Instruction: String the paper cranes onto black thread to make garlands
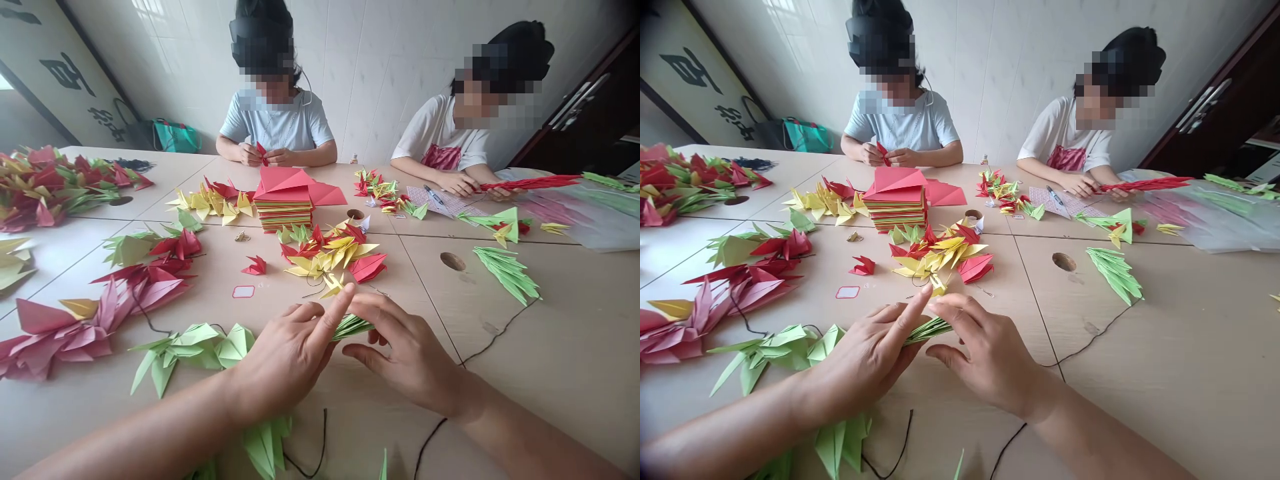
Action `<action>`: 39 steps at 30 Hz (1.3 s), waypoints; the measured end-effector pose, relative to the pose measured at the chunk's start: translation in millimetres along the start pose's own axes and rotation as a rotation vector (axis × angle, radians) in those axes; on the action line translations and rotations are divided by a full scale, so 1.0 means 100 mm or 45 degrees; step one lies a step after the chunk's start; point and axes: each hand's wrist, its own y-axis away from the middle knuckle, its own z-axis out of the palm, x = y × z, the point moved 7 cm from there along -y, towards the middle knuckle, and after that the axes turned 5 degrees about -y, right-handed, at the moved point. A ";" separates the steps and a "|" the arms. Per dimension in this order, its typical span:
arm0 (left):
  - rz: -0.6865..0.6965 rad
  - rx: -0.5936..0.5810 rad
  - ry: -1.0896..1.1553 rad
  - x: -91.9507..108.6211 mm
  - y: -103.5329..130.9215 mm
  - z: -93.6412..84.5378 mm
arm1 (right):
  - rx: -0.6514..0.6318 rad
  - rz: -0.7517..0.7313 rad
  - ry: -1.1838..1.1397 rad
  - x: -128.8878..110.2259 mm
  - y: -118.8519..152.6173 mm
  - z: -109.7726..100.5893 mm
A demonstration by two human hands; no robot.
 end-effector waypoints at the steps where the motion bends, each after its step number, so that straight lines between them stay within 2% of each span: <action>1: 0.013 -0.026 -0.044 0.00 0.00 0.03 | 0.006 0.019 0.009 0.03 -0.01 0.02; 3: 0.024 -0.106 -0.104 -0.01 0.00 0.11 | -0.023 0.050 0.062 0.08 -0.03 0.08; 6: 0.020 -0.194 -0.135 -0.04 0.00 0.19 | -0.149 0.117 0.160 0.14 -0.04 0.17; 15: 0.039 -0.193 0.059 0.00 0.01 0.15 | -0.275 0.063 0.069 0.05 0.00 0.35; 19: 0.000 -0.125 0.225 -0.03 0.02 0.15 | -0.267 0.113 0.019 0.07 0.00 0.35; 26: 0.035 0.011 0.578 -0.02 0.01 0.08 | -0.322 0.018 0.052 0.11 0.01 0.45; 31: 0.025 0.155 0.866 -0.04 0.01 -0.08 | -0.244 -0.004 0.159 0.13 0.03 0.42; 34: -0.098 0.259 0.880 -0.11 0.02 -0.15 | -0.127 0.037 0.123 0.14 0.00 0.31; 36: -0.231 0.238 0.766 -0.18 0.01 -0.10 | -0.034 0.063 0.096 0.16 -0.03 0.22; 39: -0.335 0.079 0.563 -0.23 -0.01 0.07 | -0.001 0.108 0.124 0.22 -0.04 0.19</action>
